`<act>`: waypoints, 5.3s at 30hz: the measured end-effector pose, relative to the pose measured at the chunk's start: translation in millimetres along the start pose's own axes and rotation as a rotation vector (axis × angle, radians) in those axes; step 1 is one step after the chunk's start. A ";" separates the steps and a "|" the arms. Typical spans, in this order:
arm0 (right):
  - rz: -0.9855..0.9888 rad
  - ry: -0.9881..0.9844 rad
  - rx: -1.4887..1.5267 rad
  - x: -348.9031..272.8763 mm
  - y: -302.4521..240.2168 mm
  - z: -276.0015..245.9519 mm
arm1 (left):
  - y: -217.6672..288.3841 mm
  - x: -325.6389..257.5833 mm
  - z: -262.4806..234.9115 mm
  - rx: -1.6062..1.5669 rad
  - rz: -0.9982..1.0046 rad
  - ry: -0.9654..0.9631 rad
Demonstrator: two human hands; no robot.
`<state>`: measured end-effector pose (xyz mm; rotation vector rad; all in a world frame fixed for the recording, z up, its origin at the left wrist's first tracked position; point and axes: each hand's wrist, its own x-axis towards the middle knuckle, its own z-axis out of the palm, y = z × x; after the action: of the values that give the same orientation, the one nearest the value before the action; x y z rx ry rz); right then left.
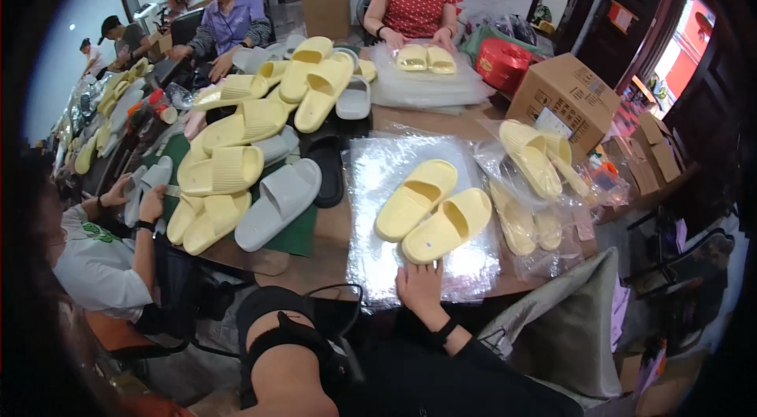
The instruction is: The recorder is inspecting, pairing, and packaging foam slippers into plastic bags.
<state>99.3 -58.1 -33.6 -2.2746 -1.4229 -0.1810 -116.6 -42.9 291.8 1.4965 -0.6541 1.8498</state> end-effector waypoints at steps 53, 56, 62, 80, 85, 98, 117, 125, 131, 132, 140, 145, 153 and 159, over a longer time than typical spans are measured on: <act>0.235 -0.511 -0.136 165.8 59.6 -31.1 | -136.5 -339.8 -38.5 0.782 -0.748 -0.946; 0.201 -0.491 -0.074 165.9 70.4 -34.3 | -136.7 -332.4 -36.8 0.758 -0.779 -0.943; 0.080 -0.408 0.126 133.7 66.3 -62.2 | -142.4 -350.4 -36.2 0.804 -0.714 -0.954; 0.268 -0.590 1.162 40.3 88.6 -145.0 | -157.5 -316.7 -32.5 0.866 -0.874 -1.106; 0.184 -0.719 1.173 30.1 99.2 -127.0 | -169.8 -329.6 -48.2 1.000 -0.745 -1.023; 0.125 -1.094 1.147 18.1 90.7 -148.3 | -195.8 -306.9 -78.0 0.853 -0.799 -1.020; -0.081 -0.659 0.516 14.3 98.6 -142.1 | -185.7 -264.8 -53.9 0.869 -0.870 -0.828; -0.216 -0.469 0.177 13.4 74.0 -143.1 | -169.5 -256.4 -32.9 0.866 -1.011 -0.955; -0.271 -0.308 0.030 11.9 68.0 -124.5 | -159.9 -261.5 -11.4 0.895 -0.957 -0.834; -0.272 -0.308 0.028 12.8 66.7 -123.1 | -157.7 -259.1 -11.0 0.892 -0.972 -0.839; -0.264 -0.203 -0.037 18.8 86.1 -87.9 | -137.3 -250.7 -1.0 0.799 -0.958 -0.902; -0.312 -0.077 -0.149 30.9 93.6 -72.9 | -135.9 -272.0 12.0 0.761 -0.877 -0.814; -0.120 -0.169 0.064 37.5 211.3 24.9 | -119.1 -260.2 21.5 0.465 -0.851 -0.897; -0.087 -0.175 0.200 5.6 204.8 24.4 | -111.8 -246.9 21.3 0.258 -0.787 -0.800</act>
<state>279.0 -118.1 -115.3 -2.1095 -1.5538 0.1321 12.6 -30.0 52.9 2.2540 -0.0907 0.7277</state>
